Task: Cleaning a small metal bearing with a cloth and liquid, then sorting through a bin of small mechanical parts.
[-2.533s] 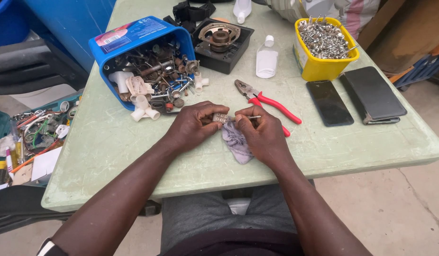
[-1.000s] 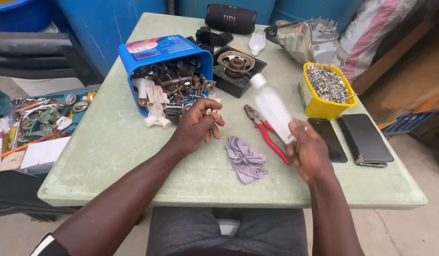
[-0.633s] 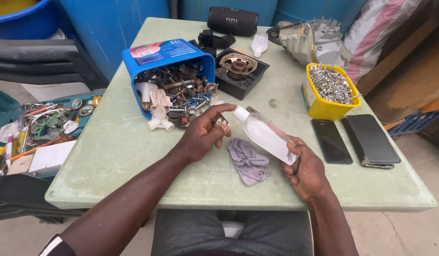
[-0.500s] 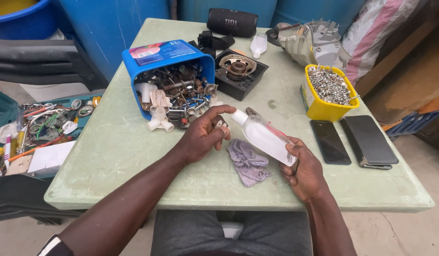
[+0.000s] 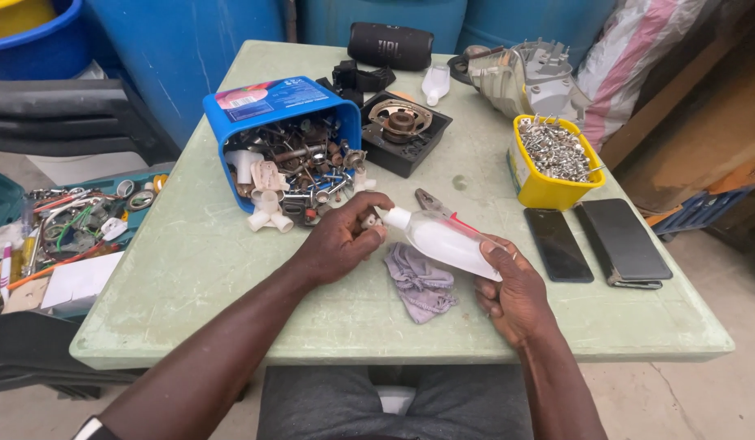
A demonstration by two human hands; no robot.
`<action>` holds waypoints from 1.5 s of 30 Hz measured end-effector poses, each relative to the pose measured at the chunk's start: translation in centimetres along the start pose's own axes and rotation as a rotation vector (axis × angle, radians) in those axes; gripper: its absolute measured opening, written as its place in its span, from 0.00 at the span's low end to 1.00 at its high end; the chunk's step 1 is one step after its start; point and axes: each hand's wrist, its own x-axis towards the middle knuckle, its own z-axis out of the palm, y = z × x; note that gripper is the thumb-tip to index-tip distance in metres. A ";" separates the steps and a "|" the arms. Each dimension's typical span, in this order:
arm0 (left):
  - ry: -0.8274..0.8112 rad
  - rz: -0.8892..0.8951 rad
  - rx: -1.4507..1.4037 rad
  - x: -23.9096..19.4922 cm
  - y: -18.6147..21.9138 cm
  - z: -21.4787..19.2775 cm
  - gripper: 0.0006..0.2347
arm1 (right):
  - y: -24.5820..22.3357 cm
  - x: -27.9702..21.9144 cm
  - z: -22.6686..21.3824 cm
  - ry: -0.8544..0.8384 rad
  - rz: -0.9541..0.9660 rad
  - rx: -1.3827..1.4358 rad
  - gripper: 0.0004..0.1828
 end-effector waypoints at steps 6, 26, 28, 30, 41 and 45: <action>-0.018 0.052 -0.042 0.2 1.3 0.4 0.21 | 0.8 0.9 -0.7 0.054 -0.029 0.209 0.16; 0.046 0.035 -0.060 0.0 -0.2 1.3 0.36 | -0.8 0.3 -1.3 0.061 -0.324 -0.178 0.24; 0.043 0.040 -0.044 -0.1 0.3 1.3 0.39 | -0.8 0.5 -1.1 0.063 -0.337 -0.220 0.24; 0.026 0.054 0.025 -0.1 1.1 1.4 0.41 | -1.0 0.5 -0.8 0.042 -0.353 -0.261 0.24; 0.028 0.061 0.067 -0.1 1.7 1.5 0.44 | -2.1 -0.1 0.2 0.068 -0.349 -0.288 0.27; 0.020 0.075 0.083 -0.3 1.8 1.3 0.45 | -3.1 -0.1 0.7 0.080 -0.348 -0.369 0.27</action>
